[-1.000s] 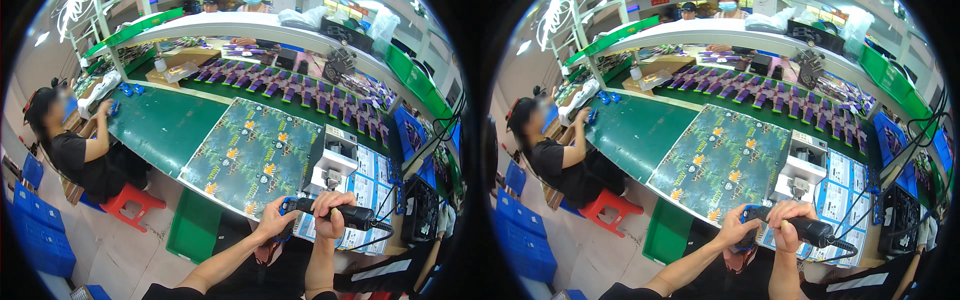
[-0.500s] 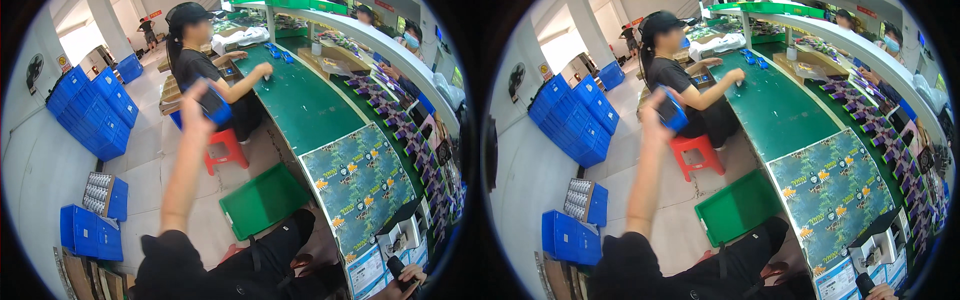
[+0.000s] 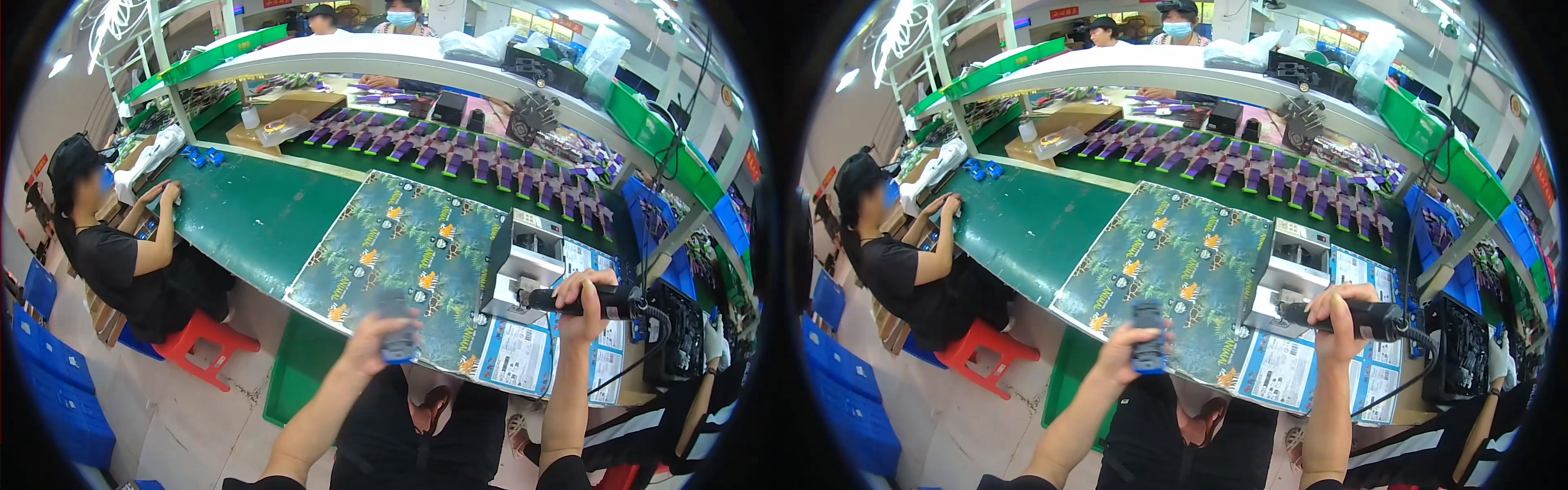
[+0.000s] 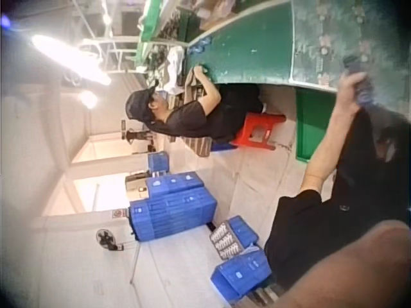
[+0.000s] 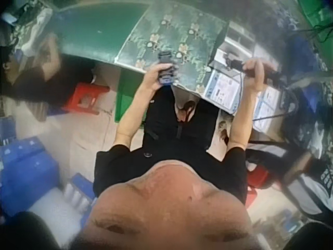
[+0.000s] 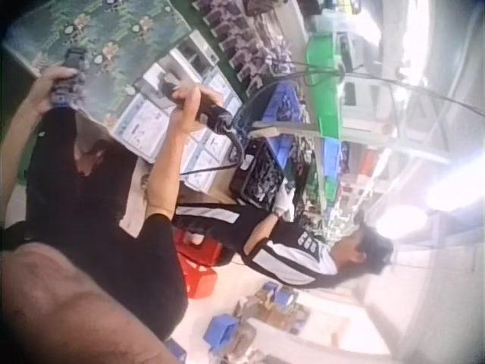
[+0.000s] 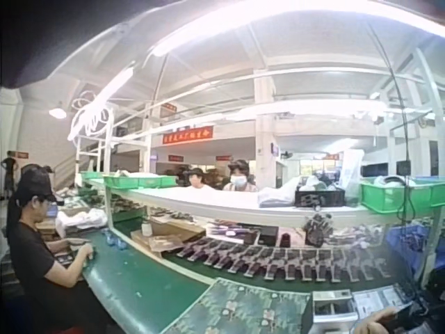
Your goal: Assembling plastic toy cars using an electric screwdriver on a manufacturing production line.
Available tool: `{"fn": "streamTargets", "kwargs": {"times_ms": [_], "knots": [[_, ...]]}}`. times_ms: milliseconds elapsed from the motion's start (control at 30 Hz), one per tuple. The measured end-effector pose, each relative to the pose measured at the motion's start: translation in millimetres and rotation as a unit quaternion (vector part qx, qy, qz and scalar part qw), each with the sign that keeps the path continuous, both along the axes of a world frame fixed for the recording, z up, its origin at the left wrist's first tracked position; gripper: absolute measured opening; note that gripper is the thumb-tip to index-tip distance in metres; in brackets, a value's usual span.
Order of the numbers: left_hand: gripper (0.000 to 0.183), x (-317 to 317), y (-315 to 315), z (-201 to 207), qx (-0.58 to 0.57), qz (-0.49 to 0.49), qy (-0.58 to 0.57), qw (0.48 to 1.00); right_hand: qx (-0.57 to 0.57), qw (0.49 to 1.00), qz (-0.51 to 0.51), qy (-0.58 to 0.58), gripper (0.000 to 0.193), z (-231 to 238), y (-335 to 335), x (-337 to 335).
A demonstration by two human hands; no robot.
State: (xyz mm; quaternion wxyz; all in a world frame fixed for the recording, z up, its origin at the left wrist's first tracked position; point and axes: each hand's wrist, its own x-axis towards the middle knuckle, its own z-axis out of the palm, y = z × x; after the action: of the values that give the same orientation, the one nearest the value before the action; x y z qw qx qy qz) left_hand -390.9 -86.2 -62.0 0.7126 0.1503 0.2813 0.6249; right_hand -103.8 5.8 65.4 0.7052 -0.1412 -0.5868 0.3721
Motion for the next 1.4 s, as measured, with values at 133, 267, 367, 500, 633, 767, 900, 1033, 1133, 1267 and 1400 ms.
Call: {"fn": "streamTargets", "kwargs": {"times_ms": [133,267,367,500,633,767,900,1033,1133,1267,1400], "knots": [[0.038,63,15,6,0.001,-0.106,-0.028,0.994,-0.013,0.999,-0.028,-0.014,0.012,-5,3,2],[0.033,84,35,-25,-0.049,-0.105,-0.065,0.991,-0.058,0.997,-0.048,-0.027,0.012,-15,19,-7],[0.032,89,38,-3,-0.067,-0.098,-0.069,0.990,-0.071,0.994,-0.078,-0.039,0.013,-16,22,-7],[0.039,76,49,-8,-0.038,-0.108,-0.018,0.993,-0.102,0.991,-0.074,-0.045,0.017,-8,31,-15],[0.045,75,54,-12,-0.038,-0.105,-0.045,0.993,-0.110,0.991,-0.063,-0.043,0.018,-3,35,-14],[0.053,85,46,-12,-0.030,-0.068,-0.019,0.997,-0.135,0.987,-0.067,-0.054,0.021,0,37,-14],[0.054,93,48,-23,-0.011,-0.052,0.020,0.998,-0.242,0.967,-0.013,-0.084,0.022,5,34,-10],[0.048,88,54,-25,0.017,-0.047,0.038,0.998,-0.226,0.970,0.091,0.001,0.019,-3,-3,-10],[0.045,85,55,-23,0.040,-0.022,0.028,0.999,-0.140,0.973,0.178,0.051,0.017,-6,-24,-23],[0.051,91,55,-23,0.020,-0.009,0.027,0.999,-0.116,0.978,0.168,0.029,0.019,-18,-38,-37],[0.051,93,50,-23,0.017,-0.012,0.024,0.999,-0.140,0.976,0.164,0.020,0.017,-29,-45,-41]]}}
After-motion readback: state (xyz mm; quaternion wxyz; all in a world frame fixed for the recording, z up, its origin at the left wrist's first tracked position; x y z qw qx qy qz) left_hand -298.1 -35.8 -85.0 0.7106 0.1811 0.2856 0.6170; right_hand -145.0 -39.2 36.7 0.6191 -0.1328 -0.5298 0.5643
